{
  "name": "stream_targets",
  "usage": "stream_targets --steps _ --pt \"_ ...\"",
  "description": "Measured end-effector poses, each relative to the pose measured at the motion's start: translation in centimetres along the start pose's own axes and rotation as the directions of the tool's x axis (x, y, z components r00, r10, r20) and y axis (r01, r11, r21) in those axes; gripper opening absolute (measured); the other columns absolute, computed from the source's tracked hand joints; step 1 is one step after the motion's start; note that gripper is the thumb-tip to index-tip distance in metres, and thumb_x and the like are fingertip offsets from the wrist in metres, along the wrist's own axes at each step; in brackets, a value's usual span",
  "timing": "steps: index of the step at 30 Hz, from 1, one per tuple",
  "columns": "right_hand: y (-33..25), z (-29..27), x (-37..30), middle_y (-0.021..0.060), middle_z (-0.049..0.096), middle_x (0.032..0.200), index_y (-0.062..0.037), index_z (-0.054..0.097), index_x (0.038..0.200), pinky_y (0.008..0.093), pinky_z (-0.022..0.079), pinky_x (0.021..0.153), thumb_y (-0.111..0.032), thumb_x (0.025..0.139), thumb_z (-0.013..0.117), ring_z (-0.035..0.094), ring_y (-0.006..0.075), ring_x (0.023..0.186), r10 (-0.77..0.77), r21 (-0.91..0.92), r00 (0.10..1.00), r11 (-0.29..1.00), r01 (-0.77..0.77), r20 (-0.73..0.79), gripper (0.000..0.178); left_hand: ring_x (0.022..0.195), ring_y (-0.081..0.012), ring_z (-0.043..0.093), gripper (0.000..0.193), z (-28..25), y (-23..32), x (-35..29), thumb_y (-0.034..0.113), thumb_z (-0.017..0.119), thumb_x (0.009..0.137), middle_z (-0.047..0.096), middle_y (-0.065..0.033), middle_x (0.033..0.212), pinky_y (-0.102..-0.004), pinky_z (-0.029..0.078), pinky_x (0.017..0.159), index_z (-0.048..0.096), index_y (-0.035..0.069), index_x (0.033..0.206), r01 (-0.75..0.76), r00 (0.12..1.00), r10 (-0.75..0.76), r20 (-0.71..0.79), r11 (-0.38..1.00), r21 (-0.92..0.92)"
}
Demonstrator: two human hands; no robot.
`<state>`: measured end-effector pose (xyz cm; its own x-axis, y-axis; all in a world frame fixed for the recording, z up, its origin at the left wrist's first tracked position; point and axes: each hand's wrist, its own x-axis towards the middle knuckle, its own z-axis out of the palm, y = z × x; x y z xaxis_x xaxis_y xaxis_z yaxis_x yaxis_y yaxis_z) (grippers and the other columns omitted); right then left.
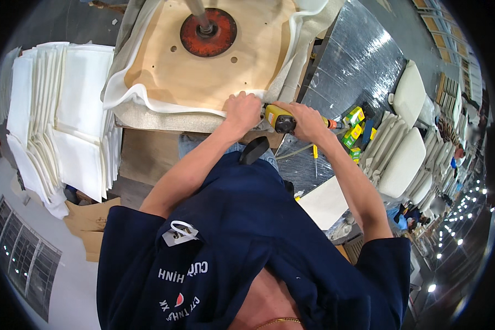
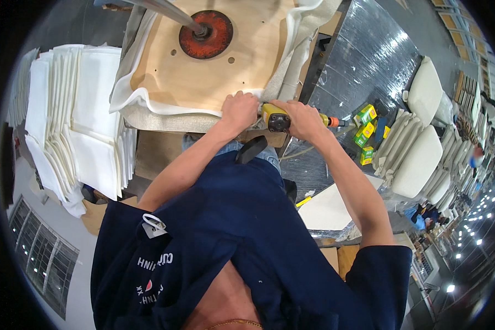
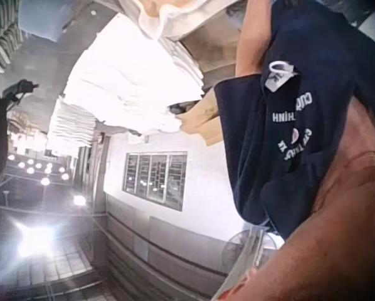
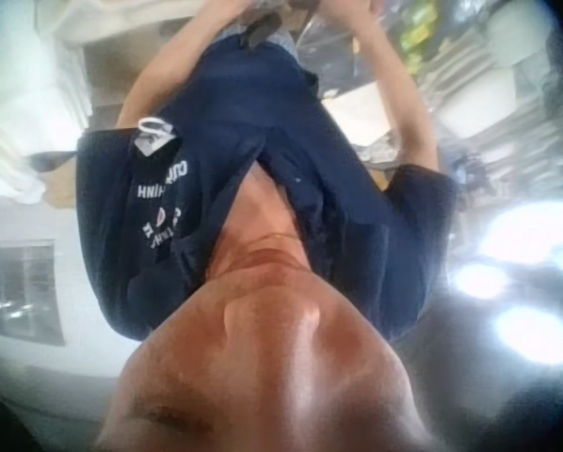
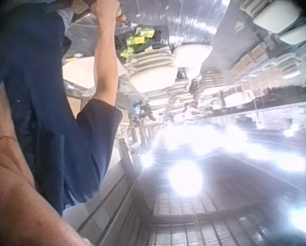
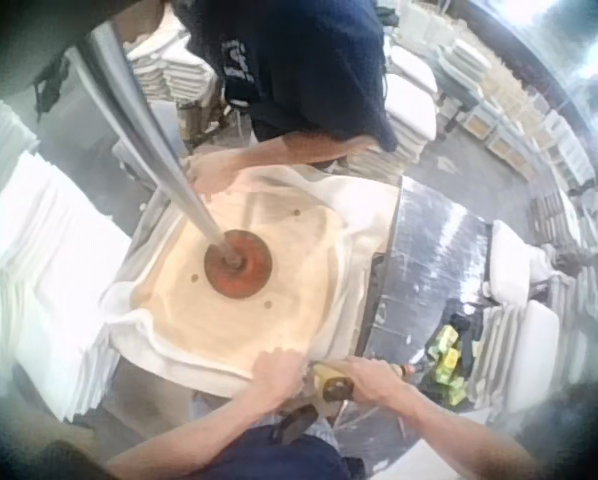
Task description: The person staples fabric onto a wooden chair base using a pneumatic staple gun. They repeatedly pull the fabric taut, staple the edges, and then flip the chair to work on the other side. The process is repeated for multiple chair bases.
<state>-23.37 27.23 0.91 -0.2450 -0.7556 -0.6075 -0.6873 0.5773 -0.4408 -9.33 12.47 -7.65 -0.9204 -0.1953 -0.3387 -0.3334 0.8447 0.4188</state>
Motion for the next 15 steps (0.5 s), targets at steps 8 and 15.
stream_targets --steps 8,15 --pt "-1.2 -2.3 2.7 0.0140 0.070 0.111 -0.0179 0.057 0.137 0.0501 0.054 0.083 -0.014 0.073 0.076 0.067 0.0390 0.100 -0.088 -0.136 0.985 0.985 0.108 0.151 0.066 0.090 -0.0306 0.067 0.014 0.1 -0.1 0.0 0.020 0.068 0.081 0.070 -0.0111 0.083 -0.0488 0.054 0.075 0.072 0.007 0.083 0.048 0.999 -0.048 0.011 0.996 -0.081" --pt "-0.6 -3.7 3.9 0.0164 0.071 0.111 -0.0201 0.059 0.136 0.0482 0.054 0.085 -0.008 0.070 0.075 0.068 0.0389 0.100 -0.037 -0.113 0.992 0.992 0.051 0.122 0.069 0.091 -0.0360 0.066 0.018 0.7 0.2 0.6 0.020 0.067 0.083 0.069 -0.0170 0.083 -0.0507 0.053 0.074 0.071 0.003 0.081 0.048 0.992 -0.068 -0.105 0.982 -0.183"
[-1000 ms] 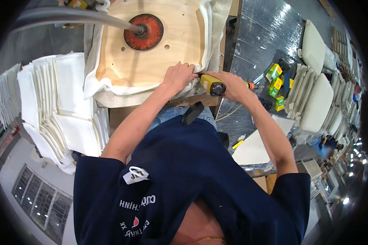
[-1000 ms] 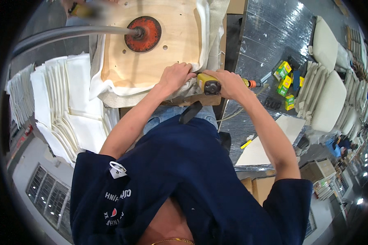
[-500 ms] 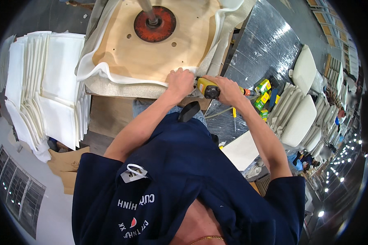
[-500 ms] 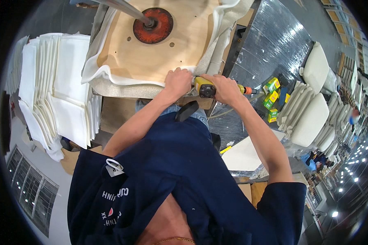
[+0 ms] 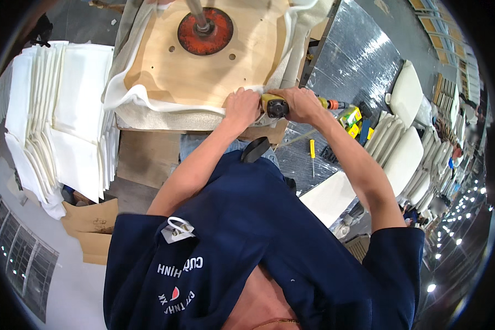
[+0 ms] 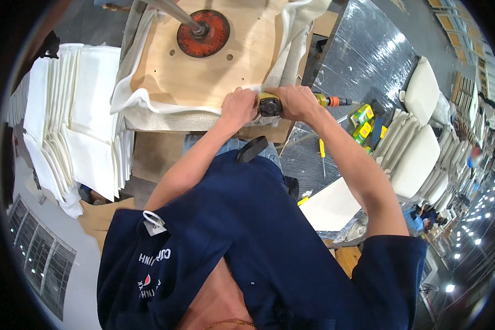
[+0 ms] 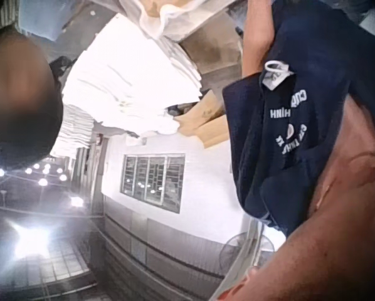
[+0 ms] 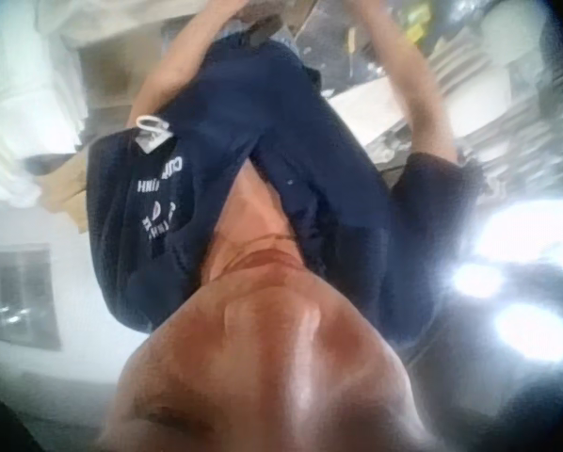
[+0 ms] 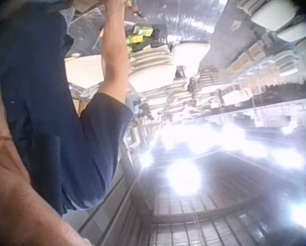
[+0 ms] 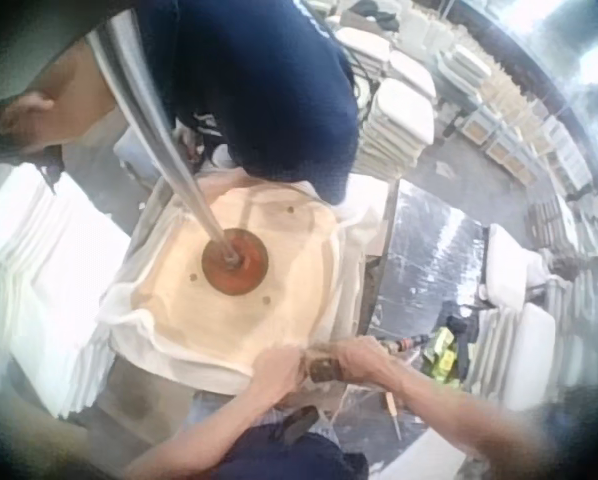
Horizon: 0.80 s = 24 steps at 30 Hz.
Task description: The person staples fabric onto a wooden chair base using a pneumatic staple gun. They repeatedly pull the fabric taut, staple the edges, and then flip the chair to work on the other side. The process is repeated for multiple chair bases.
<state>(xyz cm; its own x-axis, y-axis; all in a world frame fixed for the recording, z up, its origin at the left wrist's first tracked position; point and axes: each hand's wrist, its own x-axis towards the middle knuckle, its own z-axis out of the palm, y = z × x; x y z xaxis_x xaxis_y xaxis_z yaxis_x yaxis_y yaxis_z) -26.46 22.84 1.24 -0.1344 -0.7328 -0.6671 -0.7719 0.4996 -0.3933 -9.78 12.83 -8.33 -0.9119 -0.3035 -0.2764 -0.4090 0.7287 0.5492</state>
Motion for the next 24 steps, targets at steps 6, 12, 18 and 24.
stream_targets --steps 6,12,18,24 --pt "2.3 0.5 0.4 0.0177 0.073 0.102 -0.0234 0.062 0.133 0.0478 0.056 0.079 -0.015 0.070 0.075 0.070 0.0381 0.093 -0.046 0.018 0.994 0.999 0.048 -0.094 0.064 0.096 -0.0367 0.064 0.027 -1.3 -0.1 -0.7 0.028 0.067 0.090 0.068 -0.0184 0.098 -0.0487 0.051 0.083 0.070 0.002 0.096 0.040 0.995 -0.062 -0.075 0.961 -0.273" --pt "1.5 0.3 -0.1 0.0169 0.073 0.105 -0.0197 0.060 0.134 0.0474 0.056 0.083 -0.015 0.070 0.075 0.069 0.0383 0.097 0.007 0.076 0.995 0.997 0.000 -0.098 0.067 0.108 -0.0372 0.060 0.041 -4.4 -1.4 -7.0 0.026 0.070 0.089 0.063 -0.0193 0.116 -0.0458 0.048 0.094 0.063 0.000 0.121 -0.133 0.991 0.132 -0.020 0.983 -0.129" --pt "1.2 4.0 -1.5 0.0183 0.072 0.108 -0.0172 0.060 0.135 0.0447 0.055 0.084 -0.015 0.074 0.074 0.067 0.0396 0.100 0.175 0.297 0.913 0.953 -0.063 -0.369 0.063 0.106 -0.0308 0.056 0.058 -1.8 2.0 -5.4 0.025 0.074 0.081 0.057 -0.0119 0.116 -0.0428 0.043 0.095 0.055 0.005 0.133 -0.326 0.943 0.332 -0.005 0.927 0.186" --pt "-0.2 12.6 -7.1 0.0228 0.071 0.107 -0.0099 0.057 0.137 0.0400 0.054 0.088 -0.005 0.076 0.071 0.067 0.0415 0.102 0.527 0.829 0.700 0.533 0.169 -0.482 0.063 0.081 -0.0332 0.066 0.031 -1.7 -1.0 0.0 0.026 0.069 0.089 0.064 -0.0126 0.094 -0.0457 0.054 0.068 0.063 0.011 0.116 -0.265 0.964 0.265 0.008 0.964 0.016"
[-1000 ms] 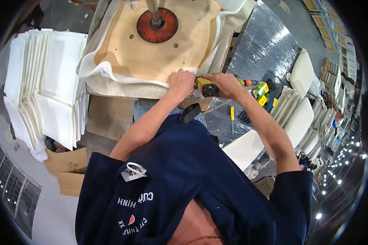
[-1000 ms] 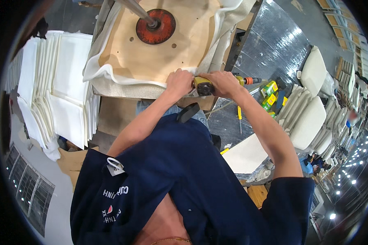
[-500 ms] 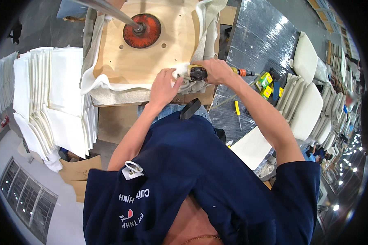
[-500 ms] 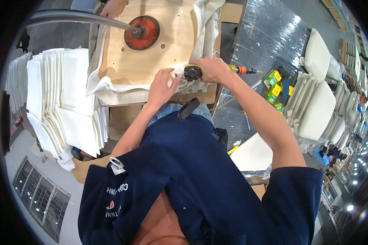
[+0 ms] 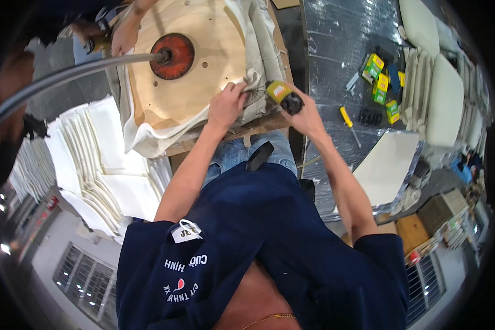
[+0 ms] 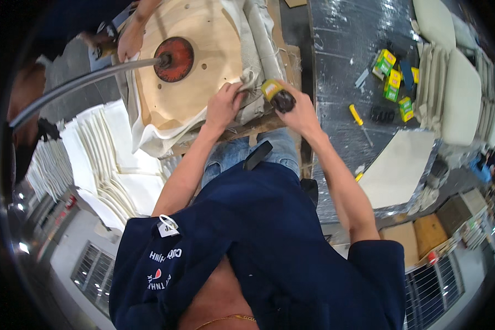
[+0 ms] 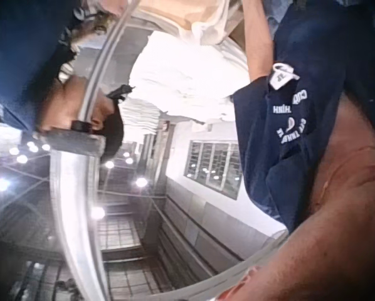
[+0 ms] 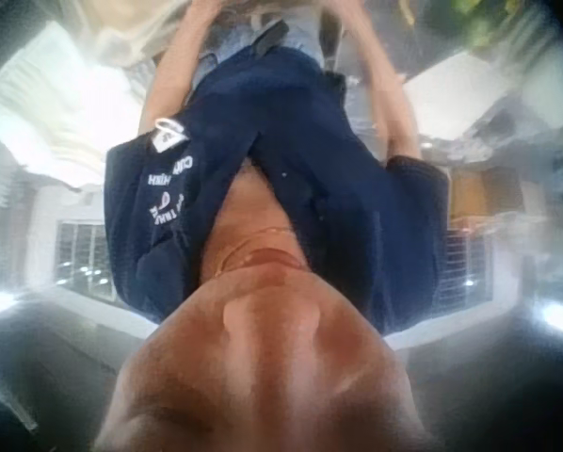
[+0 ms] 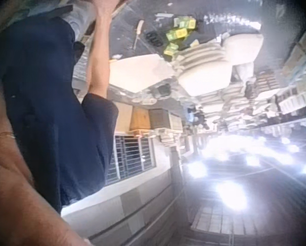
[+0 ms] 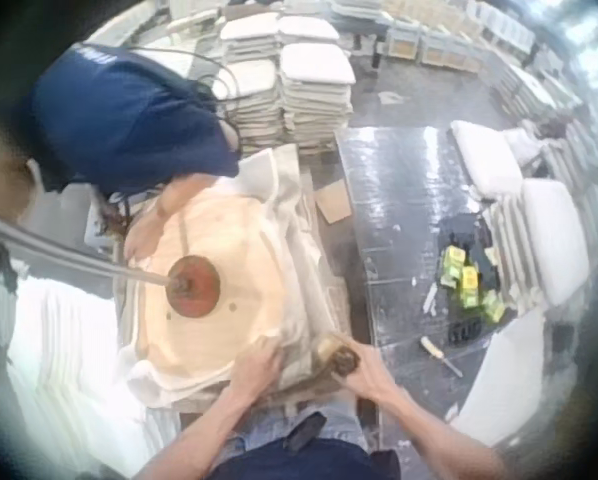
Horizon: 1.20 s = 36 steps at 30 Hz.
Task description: The person staples fabric onto a wooden chair base using a pneumatic staple gun. They repeatedly pull the fabric taut, staple the edges, and then flip the chair to work on the other side. The process is repeated for multiple chair bases.
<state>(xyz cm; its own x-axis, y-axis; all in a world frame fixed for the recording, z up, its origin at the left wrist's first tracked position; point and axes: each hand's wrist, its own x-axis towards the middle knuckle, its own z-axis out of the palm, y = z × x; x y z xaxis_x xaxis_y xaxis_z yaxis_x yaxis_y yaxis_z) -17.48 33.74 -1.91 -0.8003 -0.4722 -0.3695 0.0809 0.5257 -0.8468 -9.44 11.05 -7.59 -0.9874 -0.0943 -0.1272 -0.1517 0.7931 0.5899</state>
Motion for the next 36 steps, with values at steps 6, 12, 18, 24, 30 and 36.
stream_targets --steps 6,12,18,24,30,36 --pt "1.9 7.1 -5.6 0.0194 0.066 0.128 -0.0015 0.052 0.142 0.0322 0.044 0.104 0.003 0.076 0.069 0.062 0.0215 0.121 0.119 0.256 0.965 0.965 -0.057 -0.234 0.068 0.076 -0.0354 0.066 0.023 0.3 -1.6 3.4 0.028 0.067 0.094 0.067 -0.0145 0.086 -0.0449 0.053 0.064 0.063 0.006 0.100 -0.165 0.986 0.165 0.014 0.981 0.105" --pt "0.1 8.9 -4.9 0.0223 0.071 0.111 -0.0042 0.055 0.139 0.0340 0.053 0.089 0.000 0.075 0.072 0.071 0.0319 0.102 0.184 0.287 0.914 0.955 -0.079 -0.362 0.066 0.064 -0.0335 0.065 0.027 -2.9 -2.1 7.5 0.033 0.069 0.092 0.064 -0.0112 0.073 -0.0425 0.052 0.055 0.064 0.007 0.083 -0.475 0.875 0.459 0.155 0.875 0.091" --pt "-2.3 10.5 -3.5 0.0217 0.072 0.108 -0.0039 0.059 0.135 0.0343 0.054 0.087 -0.001 0.074 0.073 0.072 0.0318 0.098 0.246 0.318 0.865 0.942 -0.107 -0.437 0.063 0.059 -0.0325 0.062 0.034 -2.9 -2.8 10.4 0.031 0.072 0.089 0.059 -0.0117 0.064 -0.0424 0.048 0.052 0.060 0.007 0.069 -0.618 0.779 0.599 0.186 0.784 0.063" --pt "-4.0 9.6 -2.3 0.0219 0.071 0.109 -0.0079 0.060 0.134 0.0373 0.054 0.088 -0.006 0.075 0.072 0.070 0.0364 0.103 0.353 0.259 0.874 0.926 -0.275 -0.333 0.060 0.061 -0.0284 0.060 0.031 -2.8 -4.0 11.4 0.030 0.073 0.087 0.059 -0.0088 0.062 -0.0406 0.046 0.059 0.061 0.009 0.068 -0.653 0.739 0.647 0.187 0.756 -0.034" --pt "-6.1 9.6 2.2 0.0205 0.071 0.107 -0.0110 0.062 0.130 0.0426 0.053 0.088 -0.013 0.073 0.071 0.067 0.0402 0.103 0.606 0.137 0.736 0.792 -0.595 -0.302 0.058 0.063 -0.0267 0.060 0.028 -2.0 -4.8 14.1 0.029 0.074 0.085 0.060 -0.0067 0.062 -0.0369 0.045 0.067 0.064 0.011 0.066 -0.707 0.660 0.730 0.179 0.684 -0.180" --pt "-4.6 10.0 -0.1 0.0195 0.072 0.110 -0.0047 0.060 0.132 0.0388 0.052 0.092 -0.011 0.073 0.071 0.070 0.0323 0.104 0.476 0.360 0.834 0.857 -0.369 -0.279 0.060 0.066 -0.0267 0.064 0.027 -1.2 -6.2 15.8 0.027 0.073 0.087 0.064 -0.0084 0.063 -0.0370 0.048 0.074 0.069 0.008 0.067 -0.632 0.695 0.702 0.156 0.699 -0.334"
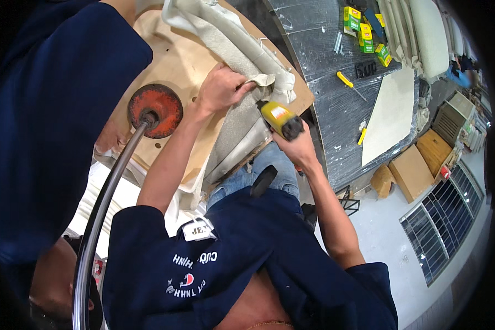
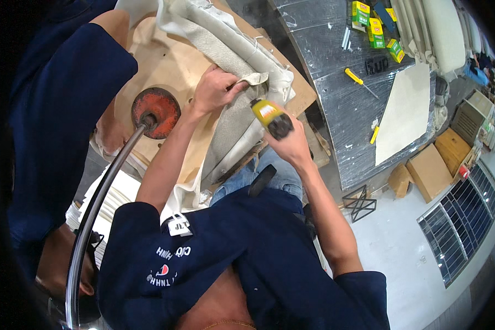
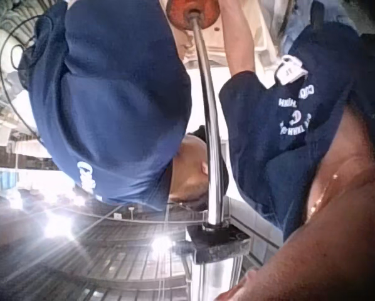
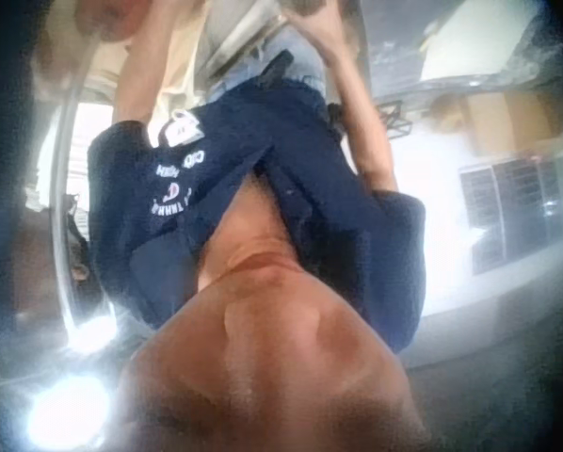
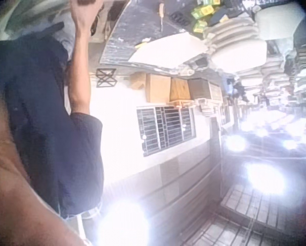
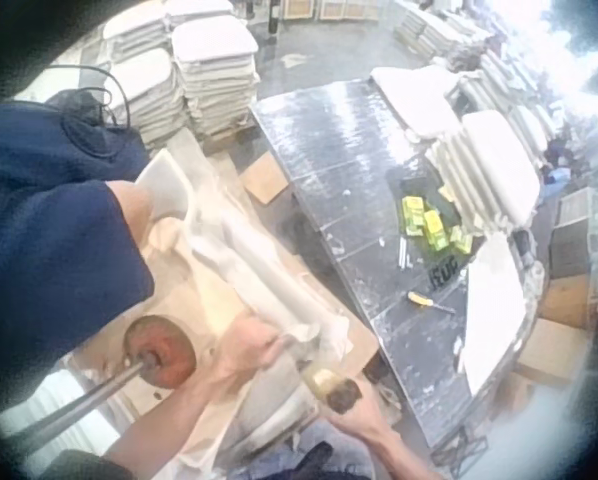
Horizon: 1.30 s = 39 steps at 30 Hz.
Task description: The person staples fabric onto a wooden chair base using a pneumatic staple gun. They repeatedly pull the fabric taut, staple the edges, and then flip the chair to work on the other side. The process is repeated for multiple chair bases.
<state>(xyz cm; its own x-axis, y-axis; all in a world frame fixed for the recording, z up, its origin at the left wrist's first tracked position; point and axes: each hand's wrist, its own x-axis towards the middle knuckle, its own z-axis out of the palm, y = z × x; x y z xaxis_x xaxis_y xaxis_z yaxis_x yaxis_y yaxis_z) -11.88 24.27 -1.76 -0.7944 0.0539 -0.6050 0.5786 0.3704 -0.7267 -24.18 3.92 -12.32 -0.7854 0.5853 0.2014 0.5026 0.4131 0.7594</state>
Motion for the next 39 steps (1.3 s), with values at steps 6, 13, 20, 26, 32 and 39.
stream_targets --steps 6,13,20,26,32,39 --pt "-2.8 1.5 1.7 0.0242 0.070 0.108 -0.0060 0.061 0.132 0.0409 0.052 0.091 -0.009 0.074 0.068 0.067 0.0407 0.105 0.084 -0.224 0.995 0.970 -0.093 -0.047 0.058 0.065 -0.0295 0.064 0.029 0.7 -0.7 0.2 0.030 0.071 0.088 0.064 -0.0101 0.062 -0.0381 0.050 0.078 0.070 0.009 0.068 0.008 1.000 -0.009 0.014 0.999 0.040" --pt "3.0 -0.5 -0.2 0.0148 0.073 0.093 0.0012 0.064 0.126 0.0334 0.053 0.079 -0.010 0.074 0.072 0.070 0.0189 0.085 0.043 -0.063 0.988 0.997 -0.053 -0.151 0.053 0.068 -0.0303 0.065 0.027 0.8 1.0 -0.6 0.033 0.073 0.087 0.068 -0.0090 0.070 -0.0380 0.050 0.079 0.074 0.008 0.078 0.171 0.983 -0.166 -0.084 0.984 0.053" --pt "3.7 0.6 -0.7 0.0108 0.072 0.086 0.0058 0.068 0.096 0.0318 0.053 0.076 -0.012 0.078 0.075 0.069 0.0166 0.080 -0.137 -0.034 0.943 0.991 0.133 -0.304 0.026 0.083 -0.0430 0.068 0.041 0.5 11.9 -7.7 0.039 0.078 0.080 0.071 -0.0254 0.088 -0.0471 0.052 0.080 0.074 0.000 0.091 0.795 0.583 -0.800 0.144 0.525 -0.305" --pt "3.3 -0.1 -0.5 0.0127 0.073 0.087 0.0037 0.069 0.103 0.0327 0.054 0.076 -0.011 0.076 0.073 0.070 0.0186 0.080 -0.084 -0.028 0.963 0.996 0.079 -0.255 0.031 0.061 -0.0343 0.065 0.042 3.4 8.8 -3.7 0.037 0.070 0.090 0.064 -0.0239 0.066 -0.0441 0.050 0.063 0.069 -0.005 0.087 0.778 0.622 -0.783 -0.006 0.618 -0.107" --pt "5.0 -0.3 0.2 0.0108 0.073 0.086 0.0013 0.068 0.103 0.0339 0.054 0.073 -0.013 0.074 0.076 0.068 0.0185 0.077 0.031 0.105 0.994 0.994 -0.020 -0.106 0.034 0.060 -0.0466 0.059 0.043 1.3 6.8 -2.5 0.033 0.061 0.095 0.057 -0.0301 0.064 -0.0495 0.046 0.060 0.068 -0.007 0.083 0.684 0.729 -0.682 0.056 0.725 -0.079" --pt "2.4 1.4 0.3 0.0106 0.072 0.087 0.0017 0.068 0.102 0.0336 0.054 0.075 -0.014 0.075 0.077 0.068 0.0190 0.079 0.095 0.156 0.995 0.983 -0.097 0.018 0.033 0.069 -0.0352 0.058 0.032 -0.2 3.2 -1.7 0.030 0.065 0.092 0.060 -0.0166 0.070 -0.0424 0.047 0.064 0.064 0.000 0.079 0.177 0.977 -0.179 0.116 0.984 0.031"
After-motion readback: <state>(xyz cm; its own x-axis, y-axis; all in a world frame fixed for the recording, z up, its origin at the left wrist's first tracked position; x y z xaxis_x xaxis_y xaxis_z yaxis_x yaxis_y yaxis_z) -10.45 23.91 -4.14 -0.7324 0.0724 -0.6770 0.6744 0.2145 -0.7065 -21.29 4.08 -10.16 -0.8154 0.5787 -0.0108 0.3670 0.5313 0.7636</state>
